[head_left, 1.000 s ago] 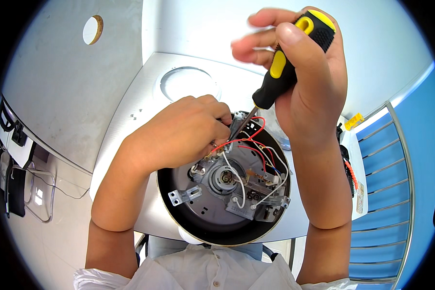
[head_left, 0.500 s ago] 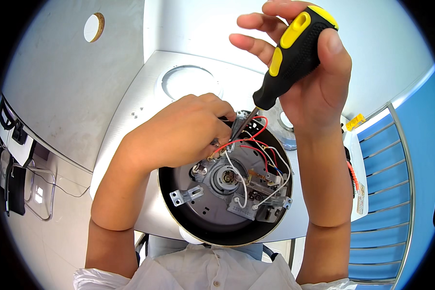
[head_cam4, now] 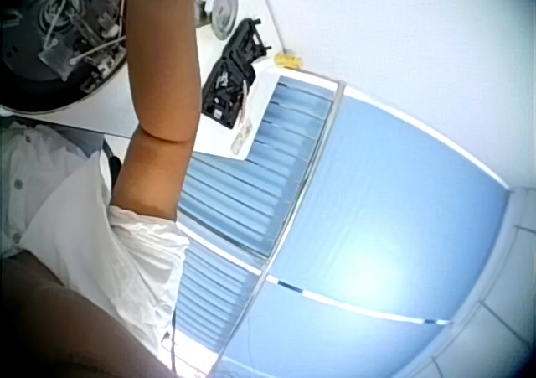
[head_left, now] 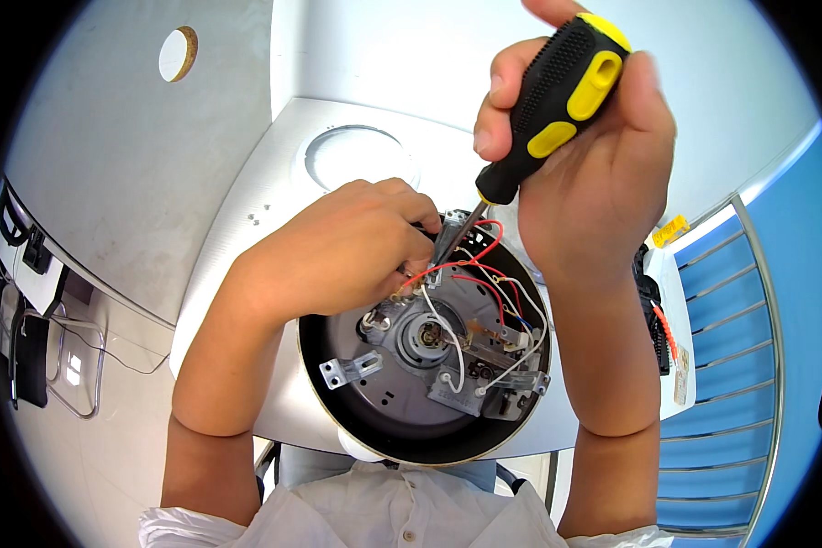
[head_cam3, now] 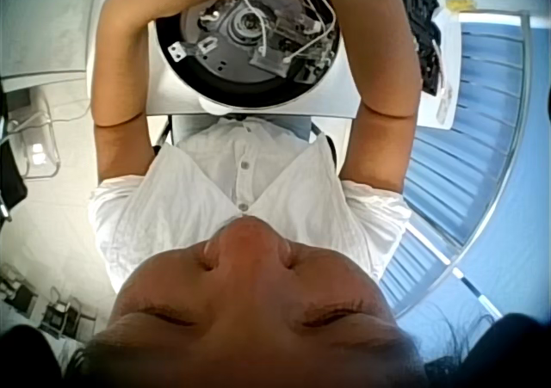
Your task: The person uses a screwdriver to tighten screws on a circular electronic device with exposed wiring. They repeatedly adjust components and secure parts while holding the device steady on a white table.
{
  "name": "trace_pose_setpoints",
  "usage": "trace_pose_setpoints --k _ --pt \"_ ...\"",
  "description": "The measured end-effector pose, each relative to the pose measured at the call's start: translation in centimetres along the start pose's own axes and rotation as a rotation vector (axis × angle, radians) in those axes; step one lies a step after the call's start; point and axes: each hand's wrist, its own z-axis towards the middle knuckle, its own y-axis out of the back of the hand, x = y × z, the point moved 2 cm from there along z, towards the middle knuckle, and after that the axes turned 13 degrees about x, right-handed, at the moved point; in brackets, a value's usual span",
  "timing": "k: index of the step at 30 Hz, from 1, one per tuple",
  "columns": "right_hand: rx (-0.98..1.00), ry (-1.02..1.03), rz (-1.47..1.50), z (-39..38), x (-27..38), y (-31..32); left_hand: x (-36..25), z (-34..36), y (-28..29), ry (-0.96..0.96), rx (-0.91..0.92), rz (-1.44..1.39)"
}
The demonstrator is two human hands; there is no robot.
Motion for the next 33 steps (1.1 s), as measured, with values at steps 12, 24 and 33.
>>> trace_pose_setpoints --k 12,24,33 --pt "-0.034 -0.155 0.070 1.1 -0.1 0.6 0.1 0.0 0.2 -0.062 -0.038 0.034" --pt "-0.053 -0.122 -0.171 0.8 1.0 1.0 0.3 -0.4 0.0 -0.053 -0.060 0.041" --pt "-0.004 -0.065 -0.012 1.0 0.9 -1.2 0.6 -0.3 0.0 -0.071 -0.056 0.052"
